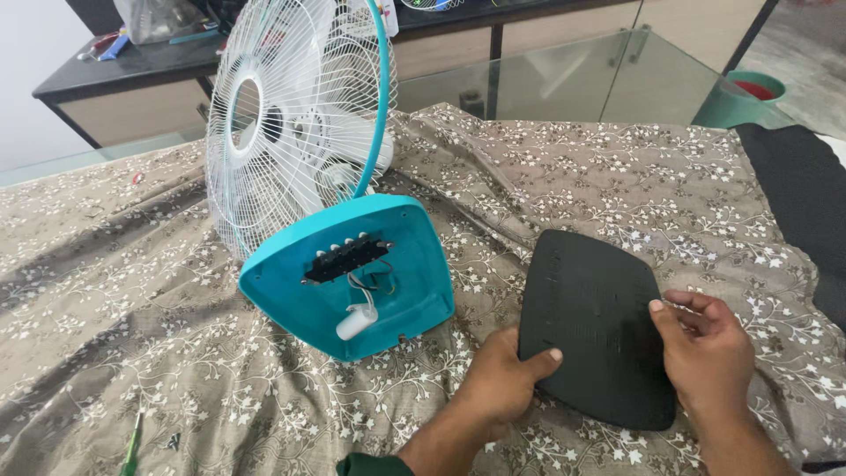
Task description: The person reassembles an electric fan by connecting internal wires, placing the black back cover onto the blue base, and securing it with screws using a green screwdriver. The fan remains on a patterned tablecloth throughout.
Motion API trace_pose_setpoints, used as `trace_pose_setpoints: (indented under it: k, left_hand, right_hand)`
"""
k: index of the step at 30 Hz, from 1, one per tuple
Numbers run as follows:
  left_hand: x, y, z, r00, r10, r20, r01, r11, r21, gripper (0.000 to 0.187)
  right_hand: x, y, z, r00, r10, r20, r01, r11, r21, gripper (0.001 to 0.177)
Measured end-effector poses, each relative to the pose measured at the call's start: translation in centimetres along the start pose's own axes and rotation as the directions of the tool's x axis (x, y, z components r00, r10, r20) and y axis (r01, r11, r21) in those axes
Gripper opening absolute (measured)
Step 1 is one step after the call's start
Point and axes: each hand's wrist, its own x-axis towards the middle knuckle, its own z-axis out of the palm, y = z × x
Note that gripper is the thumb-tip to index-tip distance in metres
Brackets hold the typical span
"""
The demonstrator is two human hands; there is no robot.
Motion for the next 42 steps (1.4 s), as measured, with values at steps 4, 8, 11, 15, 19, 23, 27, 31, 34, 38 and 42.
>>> trace_pose_setpoints:
  k: [4, 8, 11, 15, 19, 23, 27, 31, 34, 38, 42]
  left_hand:
    - [-2.4, -0.8, -1.1, 0.969, 0.239, 0.064, -0.238, 0.971, -0.018, 0.029]
    - [-5.8, 0.6, -4.5, 0.981, 0.184, 0.061, -0.182, 0.983, -0.034, 0.026]
    - [-8.4, 2.2, -7.4, 0.994, 0.108, -0.019, -0.109, 0.992, -0.063, 0.024]
    - [-10.9, 2.8, -10.6, 0.995, 0.084, -0.048, -0.089, 0.991, -0.101, 0.025]
    - [-13.0, 1.9, -12.8, 0.985, 0.172, -0.017, -0.173, 0.981, -0.092, 0.029]
    - [-14.5, 0.6, -15.5, 0.964, 0.22, -0.148, -0.241, 0.961, -0.139, 0.037]
    - [-16.1, -0.1, -17.2, 0.941, 0.264, -0.211, -0.314, 0.915, -0.255, 0.046]
    - [-16.9, 0.4, -16.1, 0.906, 0.376, -0.196, -0.415, 0.881, -0.229, 0.061]
    - [-16.1, -0.4, -12.6, 0.65, 0.655, -0.385, -0.665, 0.736, 0.129, 0.054]
    - [-14.9, 0.6, -14.1, 0.486, 0.561, -0.671, -0.282, 0.827, 0.487, 0.036]
    - [-14.1, 1.3, -15.3, 0.334, 0.681, -0.652, -0.421, 0.726, 0.543, 0.046]
  right_hand:
    - [0.6, 1.0, -0.3, 0.992, -0.123, 0.0, 0.119, 0.957, 0.265, 0.031]
    - [0.3, -1.0, -0.3, 0.986, -0.164, 0.025, 0.154, 0.96, 0.234, 0.038]
    - [-1.4, -4.8, 0.4, 0.976, -0.216, 0.03, 0.217, 0.959, -0.184, 0.042]
    - [-5.1, -9.8, 2.1, 0.776, -0.511, 0.369, 0.618, 0.734, -0.281, 0.063]
    - [-7.4, -12.0, 4.8, 0.542, -0.485, 0.686, 0.787, 0.579, -0.213, 0.066]
    - [-8.1, -10.4, 7.1, 0.523, -0.201, 0.828, 0.148, 0.979, 0.144, 0.038]
    - [-7.1, -8.9, 8.4, 0.707, 0.035, 0.706, -0.32, 0.906, 0.276, 0.023]
    - [-8.5, -9.5, 10.1, 0.778, -0.052, 0.626, -0.422, 0.694, 0.583, 0.018]
    - [-11.0, -10.6, 12.4, 0.781, -0.157, 0.605, -0.348, 0.695, 0.629, 0.024]
    - [-11.9, -12.6, 13.7, 0.826, -0.141, 0.546, 0.004, 0.969, 0.246, 0.027]
    - [-10.9, -14.0, 14.3, 0.824, -0.375, 0.424, 0.307, 0.925, 0.223, 0.028]
